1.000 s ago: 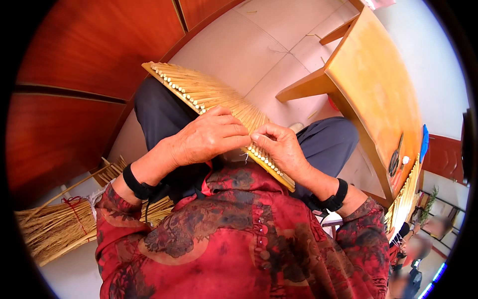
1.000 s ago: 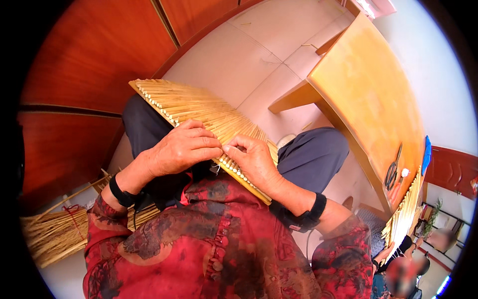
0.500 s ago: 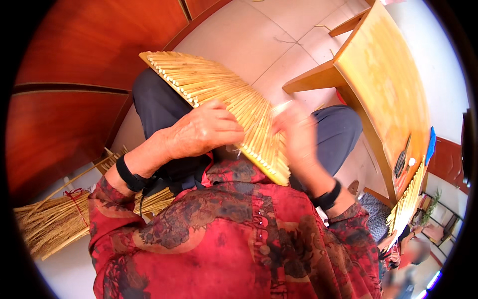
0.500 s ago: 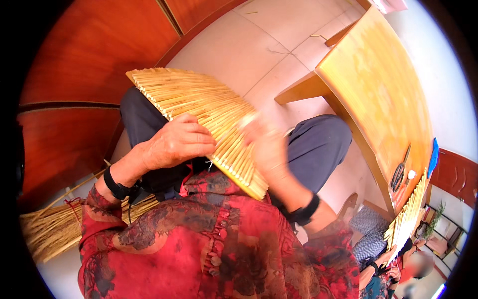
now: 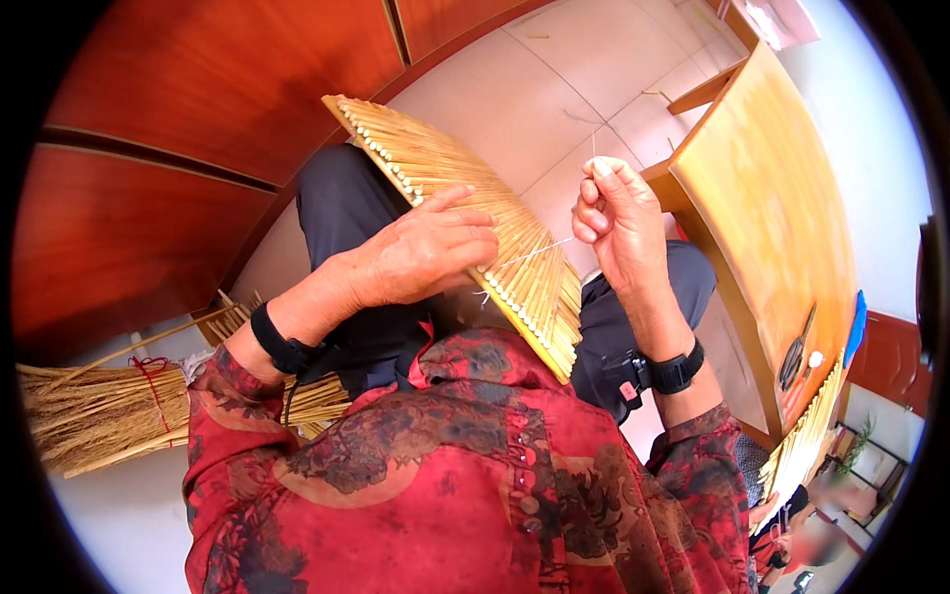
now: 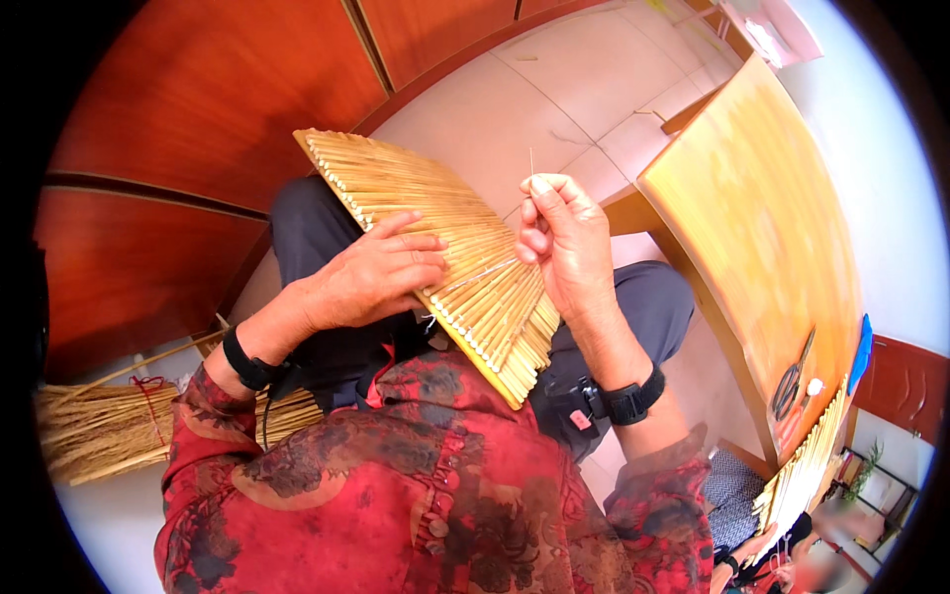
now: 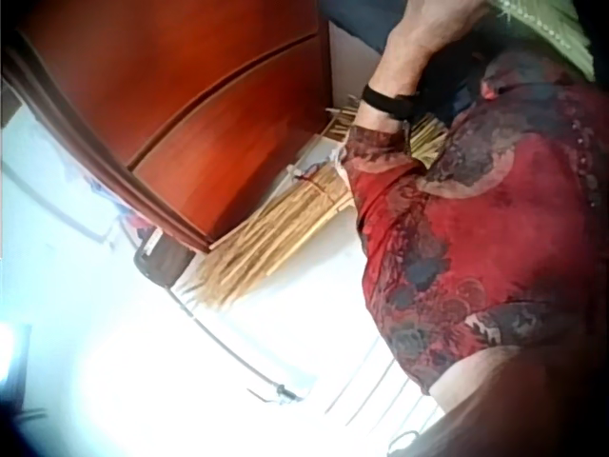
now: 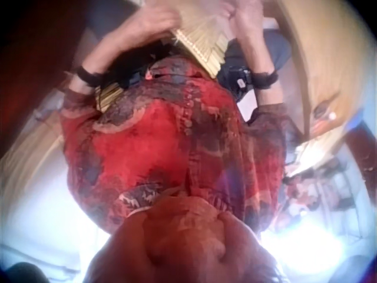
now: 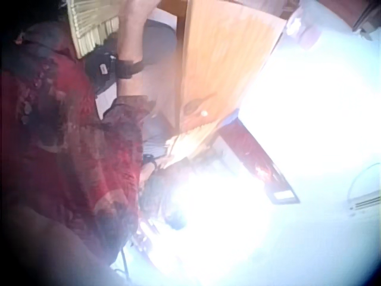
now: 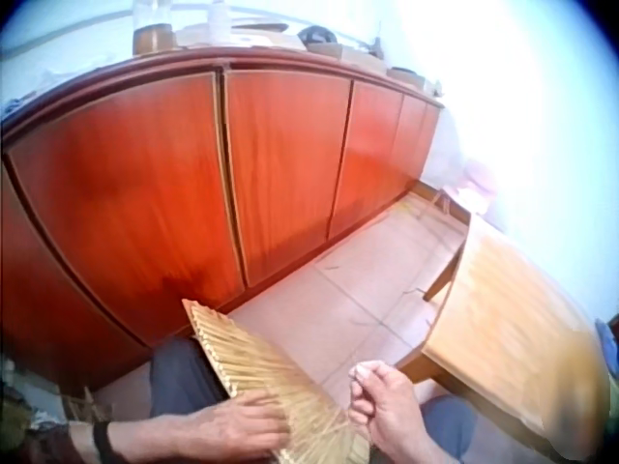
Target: The person weaves a straw mat by hand, threading white cord through rows of dried straw stalks and securing the edges.
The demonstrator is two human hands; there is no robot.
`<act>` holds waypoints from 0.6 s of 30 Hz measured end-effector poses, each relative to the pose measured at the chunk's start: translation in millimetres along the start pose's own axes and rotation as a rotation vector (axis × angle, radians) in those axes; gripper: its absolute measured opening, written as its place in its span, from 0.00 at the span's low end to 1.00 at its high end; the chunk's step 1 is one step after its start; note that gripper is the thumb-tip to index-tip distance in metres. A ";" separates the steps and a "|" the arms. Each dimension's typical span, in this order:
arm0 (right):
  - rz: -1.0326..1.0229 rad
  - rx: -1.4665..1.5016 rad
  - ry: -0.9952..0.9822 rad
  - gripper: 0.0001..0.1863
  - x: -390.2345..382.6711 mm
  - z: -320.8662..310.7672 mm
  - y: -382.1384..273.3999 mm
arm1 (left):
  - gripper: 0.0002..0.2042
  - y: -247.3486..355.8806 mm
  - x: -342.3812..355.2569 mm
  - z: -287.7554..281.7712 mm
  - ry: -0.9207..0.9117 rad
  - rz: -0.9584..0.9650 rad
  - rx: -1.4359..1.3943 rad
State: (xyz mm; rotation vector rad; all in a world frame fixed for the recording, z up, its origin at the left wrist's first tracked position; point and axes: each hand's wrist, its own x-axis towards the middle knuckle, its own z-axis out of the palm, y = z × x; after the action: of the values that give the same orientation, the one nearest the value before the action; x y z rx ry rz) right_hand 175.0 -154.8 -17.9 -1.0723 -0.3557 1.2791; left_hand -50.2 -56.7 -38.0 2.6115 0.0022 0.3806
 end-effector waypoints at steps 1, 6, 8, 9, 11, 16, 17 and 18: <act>0.005 -0.003 -0.004 0.07 2.8 0.8 -1.4 | 0.16 0.7 -0.1 3.4 -0.009 0.026 -0.029; 0.071 -0.246 -0.062 0.06 10.3 7.7 -0.7 | 0.13 3.3 -5.9 7.5 -0.002 0.056 -0.069; 0.079 -0.223 -0.065 0.06 15.2 2.4 5.4 | 0.15 4.1 -7.1 10.6 0.045 0.021 -0.012; 0.107 -0.199 0.000 0.06 17.0 -2.6 10.2 | 0.15 3.5 -6.3 11.5 0.045 0.025 -0.010; 0.141 -0.175 0.074 0.06 18.4 -4.6 12.5 | 0.12 2.8 -5.9 16.0 0.135 0.129 0.105; 0.153 -0.250 0.017 0.06 20.8 7.6 -1.2 | 0.10 1.5 -4.7 19.9 0.162 0.095 0.012; 0.151 -0.279 -0.001 0.06 21.1 10.0 -2.9 | 0.10 2.4 -4.3 18.8 0.147 0.084 -0.026; 0.153 -0.279 0.001 0.06 21.7 10.8 -3.6 | 0.10 2.7 -3.9 18.1 0.133 0.071 -0.064</act>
State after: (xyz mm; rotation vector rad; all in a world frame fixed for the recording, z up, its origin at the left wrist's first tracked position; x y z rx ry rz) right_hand 175.9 -130.4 -16.7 -1.3574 -0.4685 1.3917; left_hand -49.2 -67.9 -52.8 2.5238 -0.0568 0.5697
